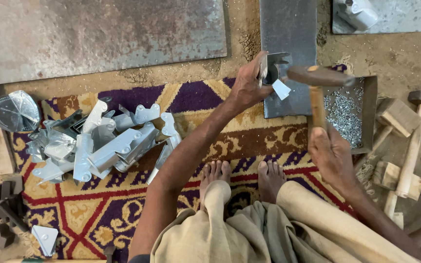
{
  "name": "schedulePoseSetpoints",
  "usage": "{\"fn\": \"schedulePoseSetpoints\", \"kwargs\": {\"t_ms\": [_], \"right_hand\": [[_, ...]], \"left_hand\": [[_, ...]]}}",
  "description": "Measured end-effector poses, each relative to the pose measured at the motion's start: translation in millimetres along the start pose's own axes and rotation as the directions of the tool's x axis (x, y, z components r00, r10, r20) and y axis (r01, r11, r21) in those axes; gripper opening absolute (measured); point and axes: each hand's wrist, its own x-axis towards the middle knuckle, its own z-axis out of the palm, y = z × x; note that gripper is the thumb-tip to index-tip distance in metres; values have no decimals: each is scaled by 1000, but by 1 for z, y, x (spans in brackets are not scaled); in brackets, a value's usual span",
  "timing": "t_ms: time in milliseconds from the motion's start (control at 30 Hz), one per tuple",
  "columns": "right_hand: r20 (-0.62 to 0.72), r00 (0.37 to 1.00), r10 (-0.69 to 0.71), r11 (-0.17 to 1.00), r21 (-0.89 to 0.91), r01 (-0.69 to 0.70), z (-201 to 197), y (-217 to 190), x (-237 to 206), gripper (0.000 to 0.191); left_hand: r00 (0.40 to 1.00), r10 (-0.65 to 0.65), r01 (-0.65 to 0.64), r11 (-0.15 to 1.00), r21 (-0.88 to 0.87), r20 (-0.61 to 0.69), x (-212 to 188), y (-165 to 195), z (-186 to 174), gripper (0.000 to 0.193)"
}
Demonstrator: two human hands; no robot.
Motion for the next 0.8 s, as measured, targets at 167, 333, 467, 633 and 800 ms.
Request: {"fn": "schedulePoseSetpoints", "kwargs": {"t_ms": [167,333,467,633,800], "right_hand": [[-29,966,255,965,70,-253,9,0,4,38],[-6,930,369,918,162,-363,11,-9,-4,44],[8,964,265,961,79,-265,1,-33,-4,42],[10,988,-153,981,-118,153,-2,-51,21,41],[115,987,115,949,-306,-75,8,-32,37,54]], "left_hand": [[1000,17,-17,999,29,-16,1,2,-4,42],[938,-198,211,977,17,-283,-25,-7,-8,44],[913,-373,399,902,165,-166,-49,-16,6,44],[962,-144,139,990,-36,-232,-61,-26,12,56],[957,-223,212,974,-75,-186,-63,-45,18,47]]}}
